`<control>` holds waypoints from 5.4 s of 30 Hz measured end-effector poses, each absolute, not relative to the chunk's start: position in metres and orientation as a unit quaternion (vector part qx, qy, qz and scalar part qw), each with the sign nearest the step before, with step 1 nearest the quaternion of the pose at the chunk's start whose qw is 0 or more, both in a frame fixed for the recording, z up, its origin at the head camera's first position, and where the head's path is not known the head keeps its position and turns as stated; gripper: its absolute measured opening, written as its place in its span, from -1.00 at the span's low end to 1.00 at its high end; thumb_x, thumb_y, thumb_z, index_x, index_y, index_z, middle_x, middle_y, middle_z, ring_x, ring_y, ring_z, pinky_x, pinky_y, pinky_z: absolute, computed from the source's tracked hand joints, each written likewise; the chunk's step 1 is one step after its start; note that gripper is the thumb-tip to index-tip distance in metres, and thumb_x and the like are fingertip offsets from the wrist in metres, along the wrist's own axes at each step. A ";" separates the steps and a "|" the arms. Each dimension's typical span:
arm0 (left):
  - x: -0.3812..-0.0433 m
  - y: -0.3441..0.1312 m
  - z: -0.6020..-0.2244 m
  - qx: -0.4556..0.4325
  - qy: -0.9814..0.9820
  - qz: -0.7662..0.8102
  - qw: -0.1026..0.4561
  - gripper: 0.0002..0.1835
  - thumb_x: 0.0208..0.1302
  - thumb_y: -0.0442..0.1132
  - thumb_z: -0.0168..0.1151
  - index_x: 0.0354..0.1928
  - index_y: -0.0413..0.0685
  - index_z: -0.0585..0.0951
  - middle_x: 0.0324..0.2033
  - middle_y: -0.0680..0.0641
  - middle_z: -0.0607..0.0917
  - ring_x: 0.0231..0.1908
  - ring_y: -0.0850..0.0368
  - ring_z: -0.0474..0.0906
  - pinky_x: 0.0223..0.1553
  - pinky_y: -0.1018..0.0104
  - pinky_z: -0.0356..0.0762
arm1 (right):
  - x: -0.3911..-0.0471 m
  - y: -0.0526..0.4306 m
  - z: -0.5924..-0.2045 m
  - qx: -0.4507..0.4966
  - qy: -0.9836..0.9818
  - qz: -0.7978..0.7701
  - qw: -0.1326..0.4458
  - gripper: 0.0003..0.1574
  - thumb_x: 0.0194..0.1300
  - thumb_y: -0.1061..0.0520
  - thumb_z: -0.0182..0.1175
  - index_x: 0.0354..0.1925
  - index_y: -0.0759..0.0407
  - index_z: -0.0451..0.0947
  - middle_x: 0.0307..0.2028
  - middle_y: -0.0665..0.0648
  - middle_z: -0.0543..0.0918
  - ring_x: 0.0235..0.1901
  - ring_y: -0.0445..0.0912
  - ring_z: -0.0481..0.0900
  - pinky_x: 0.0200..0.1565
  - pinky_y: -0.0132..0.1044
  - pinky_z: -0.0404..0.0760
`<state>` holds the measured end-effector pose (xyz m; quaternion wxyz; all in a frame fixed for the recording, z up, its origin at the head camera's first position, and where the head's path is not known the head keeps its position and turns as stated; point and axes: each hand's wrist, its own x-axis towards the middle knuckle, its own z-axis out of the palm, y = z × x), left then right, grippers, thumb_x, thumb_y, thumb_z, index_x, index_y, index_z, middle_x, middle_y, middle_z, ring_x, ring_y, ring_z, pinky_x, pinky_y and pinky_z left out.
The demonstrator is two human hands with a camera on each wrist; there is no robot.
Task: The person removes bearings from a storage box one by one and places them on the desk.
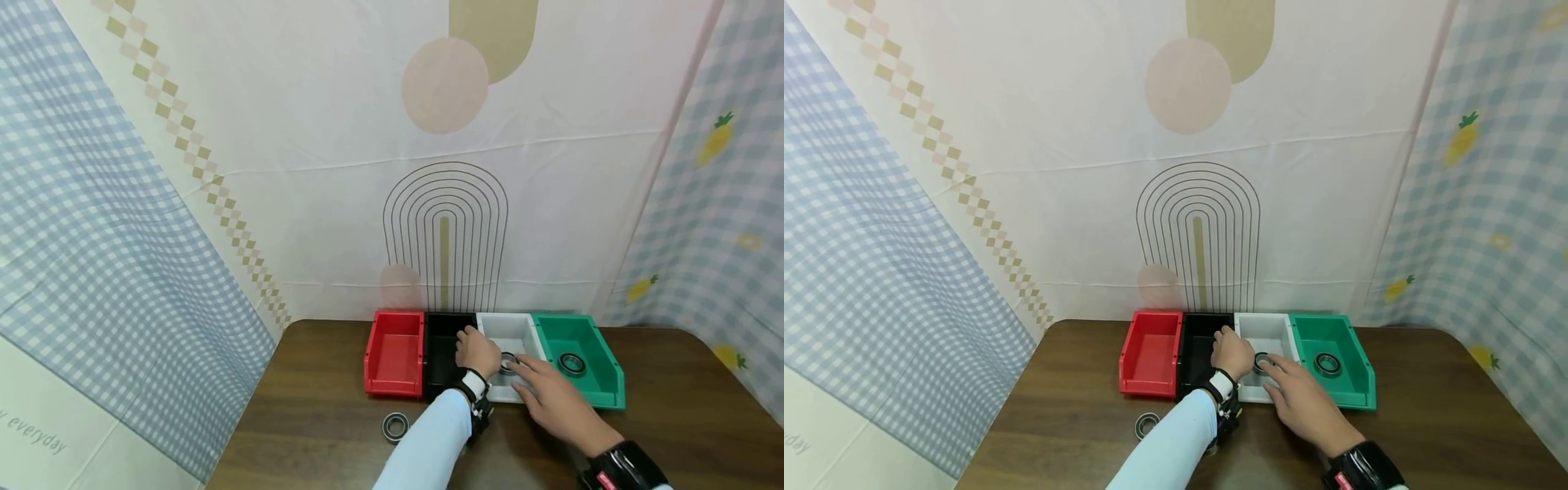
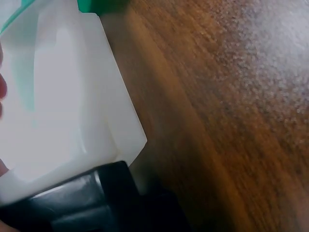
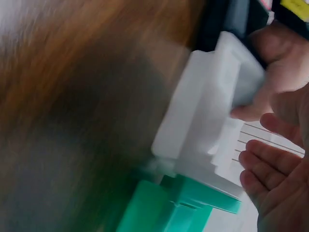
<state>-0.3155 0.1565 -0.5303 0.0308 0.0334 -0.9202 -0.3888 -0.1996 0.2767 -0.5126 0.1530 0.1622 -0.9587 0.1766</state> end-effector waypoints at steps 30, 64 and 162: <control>-0.315 0.155 -0.529 0.047 -0.914 -0.402 0.029 -0.58 0.51 -0.17 0.23 0.23 -0.34 0.53 0.07 -0.34 0.61 0.05 -0.29 0.63 0.08 -0.15 0.64 | -0.266 0.247 -0.516 0.067 -0.992 0.102 0.038 -0.84 0.26 0.32 0.36 -0.42 0.16 0.61 -0.38 0.17 0.70 -0.38 0.02 0.64 -0.30 0.01 0.68; -0.316 0.157 -0.530 0.041 -0.909 -0.414 0.028 -0.55 0.52 -0.17 0.20 0.27 -0.35 0.53 0.12 -0.35 0.62 0.08 -0.31 0.63 0.10 -0.18 0.64 | -0.269 0.251 -0.519 0.101 -0.989 0.089 0.062 -0.87 0.29 0.30 0.35 -0.38 0.12 0.67 -0.37 0.17 0.77 -0.34 0.08 0.71 -0.23 0.05 0.71; -0.311 0.144 -0.526 0.030 -0.862 -0.505 -0.029 -0.36 0.61 -0.14 0.09 0.55 -0.35 0.27 0.39 -0.44 0.43 0.37 -0.41 0.41 0.40 -0.35 0.39 | -0.159 0.232 -0.517 0.071 -0.976 0.163 -0.128 -0.65 0.20 0.18 0.56 -0.07 0.17 0.68 -0.21 0.11 0.60 -0.18 0.02 0.57 -0.14 0.08 0.60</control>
